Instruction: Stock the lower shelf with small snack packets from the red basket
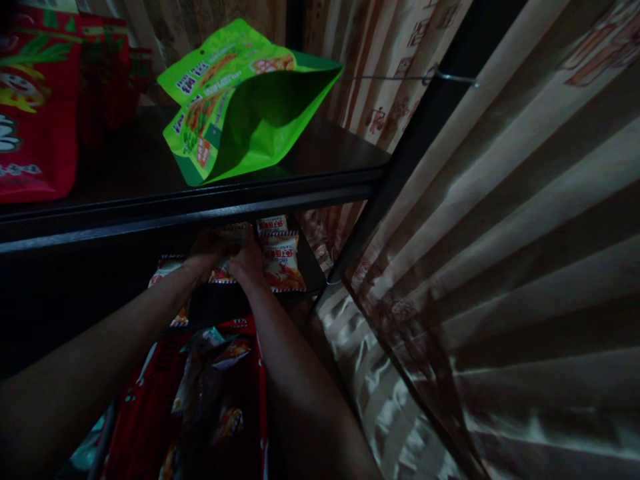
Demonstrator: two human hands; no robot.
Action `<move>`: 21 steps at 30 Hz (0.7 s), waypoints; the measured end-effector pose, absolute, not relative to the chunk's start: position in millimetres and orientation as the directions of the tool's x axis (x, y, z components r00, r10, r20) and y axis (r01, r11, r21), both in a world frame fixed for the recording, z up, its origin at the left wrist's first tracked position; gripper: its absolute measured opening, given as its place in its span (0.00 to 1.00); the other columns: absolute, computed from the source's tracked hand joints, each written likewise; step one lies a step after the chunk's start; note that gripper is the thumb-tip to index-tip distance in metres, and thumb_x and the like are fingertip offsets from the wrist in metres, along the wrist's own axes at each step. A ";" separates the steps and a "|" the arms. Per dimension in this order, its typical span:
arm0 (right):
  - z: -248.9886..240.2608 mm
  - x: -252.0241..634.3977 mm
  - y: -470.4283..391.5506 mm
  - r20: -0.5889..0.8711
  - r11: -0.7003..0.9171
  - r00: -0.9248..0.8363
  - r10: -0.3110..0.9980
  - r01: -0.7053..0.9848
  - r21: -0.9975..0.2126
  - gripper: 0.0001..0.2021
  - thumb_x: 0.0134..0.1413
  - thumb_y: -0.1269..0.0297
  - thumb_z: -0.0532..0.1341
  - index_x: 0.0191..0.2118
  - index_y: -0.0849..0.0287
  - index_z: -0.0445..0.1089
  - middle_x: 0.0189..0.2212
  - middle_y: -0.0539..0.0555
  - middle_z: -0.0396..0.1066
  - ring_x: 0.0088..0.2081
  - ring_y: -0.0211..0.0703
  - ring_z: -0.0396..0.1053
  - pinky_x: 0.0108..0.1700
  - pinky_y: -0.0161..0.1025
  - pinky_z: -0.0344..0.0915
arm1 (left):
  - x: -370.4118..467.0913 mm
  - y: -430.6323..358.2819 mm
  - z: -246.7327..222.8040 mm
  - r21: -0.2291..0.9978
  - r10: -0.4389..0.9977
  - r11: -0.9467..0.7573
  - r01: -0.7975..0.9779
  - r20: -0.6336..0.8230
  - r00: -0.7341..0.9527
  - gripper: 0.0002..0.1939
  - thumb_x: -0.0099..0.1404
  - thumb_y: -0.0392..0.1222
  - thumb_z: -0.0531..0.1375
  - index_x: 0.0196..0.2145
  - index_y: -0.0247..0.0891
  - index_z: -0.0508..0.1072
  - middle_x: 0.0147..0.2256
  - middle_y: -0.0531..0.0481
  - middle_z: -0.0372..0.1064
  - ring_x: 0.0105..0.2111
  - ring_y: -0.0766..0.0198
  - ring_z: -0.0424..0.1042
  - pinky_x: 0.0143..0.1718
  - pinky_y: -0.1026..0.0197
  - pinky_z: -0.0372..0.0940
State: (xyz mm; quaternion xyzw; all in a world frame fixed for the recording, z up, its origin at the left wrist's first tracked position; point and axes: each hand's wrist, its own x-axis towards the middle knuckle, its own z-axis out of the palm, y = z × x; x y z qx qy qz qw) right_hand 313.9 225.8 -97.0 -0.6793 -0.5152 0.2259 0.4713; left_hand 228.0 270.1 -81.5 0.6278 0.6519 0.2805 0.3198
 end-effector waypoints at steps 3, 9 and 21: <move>-97.6 315.9 226.4 0.164 -0.052 0.390 0.906 0.488 -0.872 0.28 0.50 0.70 0.57 0.58 0.57 0.55 0.46 0.56 0.71 0.47 0.47 0.70 0.50 0.44 0.66 | 231.4 264.6 -79.3 0.768 0.999 0.051 0.638 -0.035 -0.039 0.18 0.58 0.41 0.56 0.46 0.33 0.67 0.46 0.37 0.71 0.46 0.53 0.71 0.43 0.58 0.65; -98.3 317.4 226.2 0.211 -0.011 0.362 0.908 0.524 -0.851 0.29 0.48 0.76 0.55 0.59 0.58 0.56 0.51 0.57 0.68 0.53 0.45 0.66 0.54 0.44 0.62 | 233.2 250.0 -69.8 0.651 1.000 0.025 0.759 -0.011 -0.023 0.20 0.61 0.38 0.54 0.50 0.27 0.64 0.48 0.32 0.68 0.49 0.50 0.69 0.48 0.56 0.63; -92.7 316.5 225.5 0.231 -0.005 0.369 0.900 0.540 -0.842 0.26 0.50 0.76 0.55 0.57 0.58 0.60 0.48 0.57 0.71 0.49 0.47 0.69 0.52 0.44 0.64 | 200.7 207.3 -62.7 0.653 0.960 -0.261 0.711 0.251 0.122 0.20 0.59 0.32 0.51 0.49 0.33 0.68 0.50 0.40 0.68 0.53 0.56 0.65 0.55 0.56 0.58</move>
